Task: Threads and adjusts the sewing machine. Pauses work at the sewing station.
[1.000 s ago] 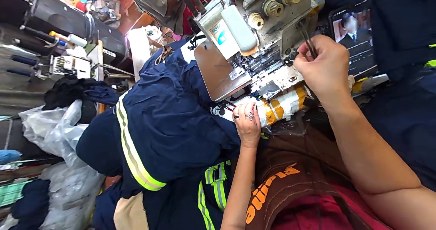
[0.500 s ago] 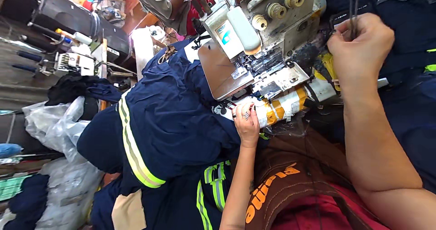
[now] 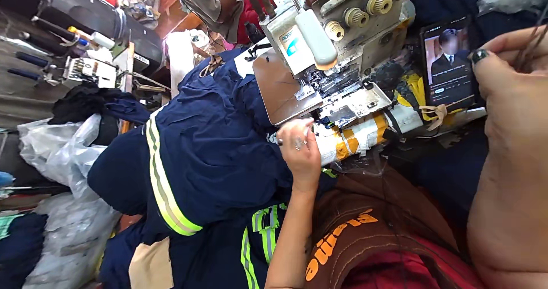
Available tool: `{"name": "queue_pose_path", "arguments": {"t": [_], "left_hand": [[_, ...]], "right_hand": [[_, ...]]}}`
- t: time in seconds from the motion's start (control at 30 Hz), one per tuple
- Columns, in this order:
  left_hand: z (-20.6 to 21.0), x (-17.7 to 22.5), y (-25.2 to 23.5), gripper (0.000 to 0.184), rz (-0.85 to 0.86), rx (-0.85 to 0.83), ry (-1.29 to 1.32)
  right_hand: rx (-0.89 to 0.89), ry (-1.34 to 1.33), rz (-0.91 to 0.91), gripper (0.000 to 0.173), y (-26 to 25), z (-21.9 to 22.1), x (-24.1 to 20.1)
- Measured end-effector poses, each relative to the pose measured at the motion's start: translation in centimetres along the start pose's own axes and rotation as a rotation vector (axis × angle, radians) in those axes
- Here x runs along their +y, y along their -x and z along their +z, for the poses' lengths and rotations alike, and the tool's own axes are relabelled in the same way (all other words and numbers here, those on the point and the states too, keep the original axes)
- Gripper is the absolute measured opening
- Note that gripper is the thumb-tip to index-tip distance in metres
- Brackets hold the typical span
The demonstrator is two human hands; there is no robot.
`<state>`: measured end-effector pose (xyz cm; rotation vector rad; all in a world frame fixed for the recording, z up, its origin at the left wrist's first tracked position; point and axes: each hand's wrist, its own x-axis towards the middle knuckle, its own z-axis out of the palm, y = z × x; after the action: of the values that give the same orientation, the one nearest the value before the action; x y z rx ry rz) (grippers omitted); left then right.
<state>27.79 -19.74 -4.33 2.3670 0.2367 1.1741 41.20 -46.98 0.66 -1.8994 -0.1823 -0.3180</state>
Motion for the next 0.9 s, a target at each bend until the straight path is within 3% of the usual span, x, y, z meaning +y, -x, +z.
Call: {"name": "queue_pose_path", "arguments": {"t": [0.13, 0.23, 0.43, 0.63, 0.9], "left_hand": [[-1.2, -2.5, -6.9, 0.027, -0.173, -0.145, -0.004], [-0.1, -5.0, -11.4, 0.032, -0.206, -0.321, 0.003], [1.8, -6.5, -14.6, 0.025, -0.226, -0.588, -0.152], [1.9, -7.1, -14.6, 0.026, -0.202, -0.594, -0.368], [-0.4, -10.1, -14.3, 0.023, -0.299, -0.436, -0.332]], "right_hand": [[-0.045, 0.060, 0.001, 0.021, 0.3, 0.0, -0.4], [-0.048, 0.044, 0.001, 0.021, -0.2, 0.3, -0.6], [-0.012, -0.041, 0.003, 0.018, -1.1, 0.9, -0.5], [0.004, -0.118, 0.021, 0.017, -1.6, 1.9, -1.7], [0.054, -0.048, 0.043, 0.015, -1.8, 2.9, -1.9]]}}
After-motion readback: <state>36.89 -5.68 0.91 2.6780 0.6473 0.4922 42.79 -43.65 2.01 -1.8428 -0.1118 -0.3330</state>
